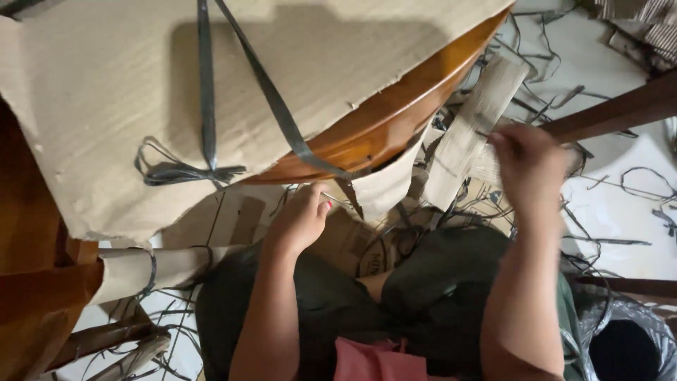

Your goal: Wrapping a wooden table top with cardboard and securing it with plastic straps for transport.

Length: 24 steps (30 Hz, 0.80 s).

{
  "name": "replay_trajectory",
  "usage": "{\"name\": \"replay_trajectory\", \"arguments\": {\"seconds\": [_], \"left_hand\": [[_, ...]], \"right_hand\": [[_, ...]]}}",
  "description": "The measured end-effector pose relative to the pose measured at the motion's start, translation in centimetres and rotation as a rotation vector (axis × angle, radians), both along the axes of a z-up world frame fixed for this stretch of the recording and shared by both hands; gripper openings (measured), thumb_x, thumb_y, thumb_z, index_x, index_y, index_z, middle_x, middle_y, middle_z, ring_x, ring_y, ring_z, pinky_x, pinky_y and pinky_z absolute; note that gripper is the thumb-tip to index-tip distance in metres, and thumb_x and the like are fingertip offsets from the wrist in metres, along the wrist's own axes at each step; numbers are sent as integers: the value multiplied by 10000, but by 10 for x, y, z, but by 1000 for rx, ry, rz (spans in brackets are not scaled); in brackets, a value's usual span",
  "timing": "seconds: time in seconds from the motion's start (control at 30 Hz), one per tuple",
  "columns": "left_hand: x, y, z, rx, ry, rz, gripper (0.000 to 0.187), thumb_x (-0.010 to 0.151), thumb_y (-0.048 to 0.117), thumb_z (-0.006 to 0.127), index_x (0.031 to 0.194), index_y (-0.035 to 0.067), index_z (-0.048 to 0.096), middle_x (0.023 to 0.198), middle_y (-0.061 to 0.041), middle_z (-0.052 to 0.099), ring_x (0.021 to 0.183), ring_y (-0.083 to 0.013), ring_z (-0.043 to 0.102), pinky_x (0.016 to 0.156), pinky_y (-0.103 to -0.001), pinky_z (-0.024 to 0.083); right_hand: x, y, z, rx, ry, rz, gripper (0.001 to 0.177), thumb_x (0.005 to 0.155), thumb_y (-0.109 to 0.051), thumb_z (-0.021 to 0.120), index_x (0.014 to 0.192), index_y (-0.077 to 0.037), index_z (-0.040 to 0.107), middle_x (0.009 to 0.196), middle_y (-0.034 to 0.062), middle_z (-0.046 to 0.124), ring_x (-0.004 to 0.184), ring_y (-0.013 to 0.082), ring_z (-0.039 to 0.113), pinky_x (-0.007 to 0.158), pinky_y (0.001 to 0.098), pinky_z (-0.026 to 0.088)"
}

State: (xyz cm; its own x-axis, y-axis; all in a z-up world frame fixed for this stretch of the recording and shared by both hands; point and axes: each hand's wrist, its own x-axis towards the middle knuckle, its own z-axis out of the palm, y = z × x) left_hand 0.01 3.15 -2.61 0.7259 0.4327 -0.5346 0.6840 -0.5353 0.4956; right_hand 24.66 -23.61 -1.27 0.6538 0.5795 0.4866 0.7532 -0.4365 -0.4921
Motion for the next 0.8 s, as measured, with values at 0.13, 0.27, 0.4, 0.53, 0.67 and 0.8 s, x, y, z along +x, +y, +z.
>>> {"name": "replay_trajectory", "arguments": {"seconds": [0.13,0.27,0.4,0.53,0.67,0.8], "left_hand": [[-6,14,-32,109,-155,-1,406,1027,286,485,1396,132,554,1206,-154,673,1151,-370,676,957,-531,551],[-14,4,23,91,-351,109,380,1053,297,474,1197,2,665,1028,-291,706,1048,-476,673,883,-588,553],[-20,13,40,208,-433,160,323,1021,276,519,1127,18,683,951,-251,701,967,-438,678,838,-548,557],[-16,13,52,285,-505,180,282,997,260,553,1074,31,697,893,-222,697,906,-410,682,804,-518,560],[-12,6,55,379,-604,190,222,960,236,603,995,49,718,806,-177,691,814,-367,687,754,-473,565],[-14,-1,56,475,-701,202,167,924,212,654,916,68,739,718,-133,685,723,-325,692,703,-428,570]], "right_hand": [[5,67,-31,35,6,90,28,1002,-84,807,1008,-108,796,882,82,742,840,330,704,787,401,541],[-8,99,-23,259,305,352,131,936,51,735,1009,-50,777,857,113,718,844,256,666,777,348,531],[-1,102,-40,242,414,423,131,902,47,748,984,-52,773,823,107,707,818,224,644,740,366,526],[8,95,-55,222,483,456,133,876,44,758,966,-54,771,797,103,698,798,200,626,712,379,523],[2,85,-31,156,587,444,113,865,49,734,952,-23,735,735,89,647,750,168,591,646,355,477],[-11,71,-4,228,731,308,109,927,43,709,1026,-4,711,809,61,623,788,142,570,688,294,484]]}}
